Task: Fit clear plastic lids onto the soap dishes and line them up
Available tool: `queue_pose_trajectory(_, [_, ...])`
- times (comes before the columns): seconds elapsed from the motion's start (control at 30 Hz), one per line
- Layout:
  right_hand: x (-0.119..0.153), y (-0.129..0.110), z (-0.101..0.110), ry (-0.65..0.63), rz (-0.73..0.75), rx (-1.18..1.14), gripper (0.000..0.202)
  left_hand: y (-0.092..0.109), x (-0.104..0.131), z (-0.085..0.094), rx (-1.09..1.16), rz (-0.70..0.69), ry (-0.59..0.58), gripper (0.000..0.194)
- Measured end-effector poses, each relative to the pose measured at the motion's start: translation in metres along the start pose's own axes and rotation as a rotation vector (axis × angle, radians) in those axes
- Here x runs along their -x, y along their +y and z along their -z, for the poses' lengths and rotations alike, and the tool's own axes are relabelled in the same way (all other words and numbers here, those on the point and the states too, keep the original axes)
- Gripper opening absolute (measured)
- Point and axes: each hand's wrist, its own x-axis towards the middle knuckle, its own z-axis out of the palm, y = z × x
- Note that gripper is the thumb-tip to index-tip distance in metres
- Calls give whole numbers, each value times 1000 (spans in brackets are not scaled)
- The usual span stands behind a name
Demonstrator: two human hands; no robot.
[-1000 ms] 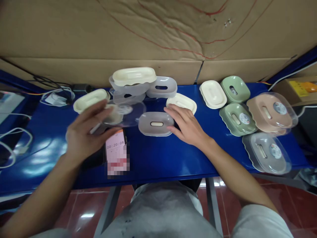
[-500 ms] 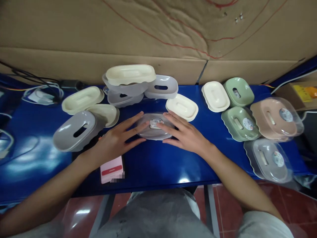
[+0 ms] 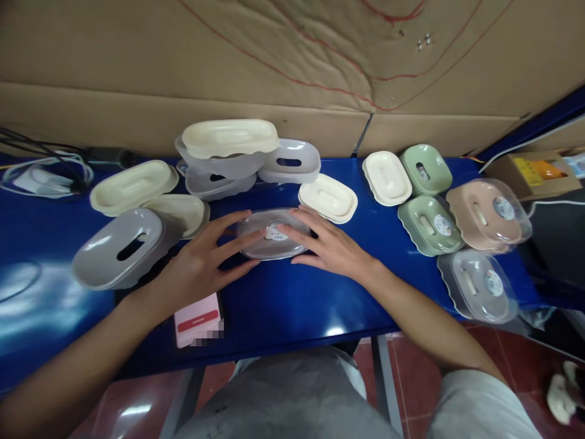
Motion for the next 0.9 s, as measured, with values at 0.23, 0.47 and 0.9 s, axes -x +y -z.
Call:
queue_pose_trajectory(0.23, [-4, -18, 15, -129, -118, -9, 64, 2, 1, 3, 76, -1, -62, 57])
queue_pose_trajectory(0.47, [32, -43, 48, -160, -289, 62, 64, 6, 5, 1, 26, -12, -173, 57])
queue_pose_trajectory(0.9, [126, -74, 53, 84, -797, 358, 72, 5, 7, -7, -50, -90, -236, 36])
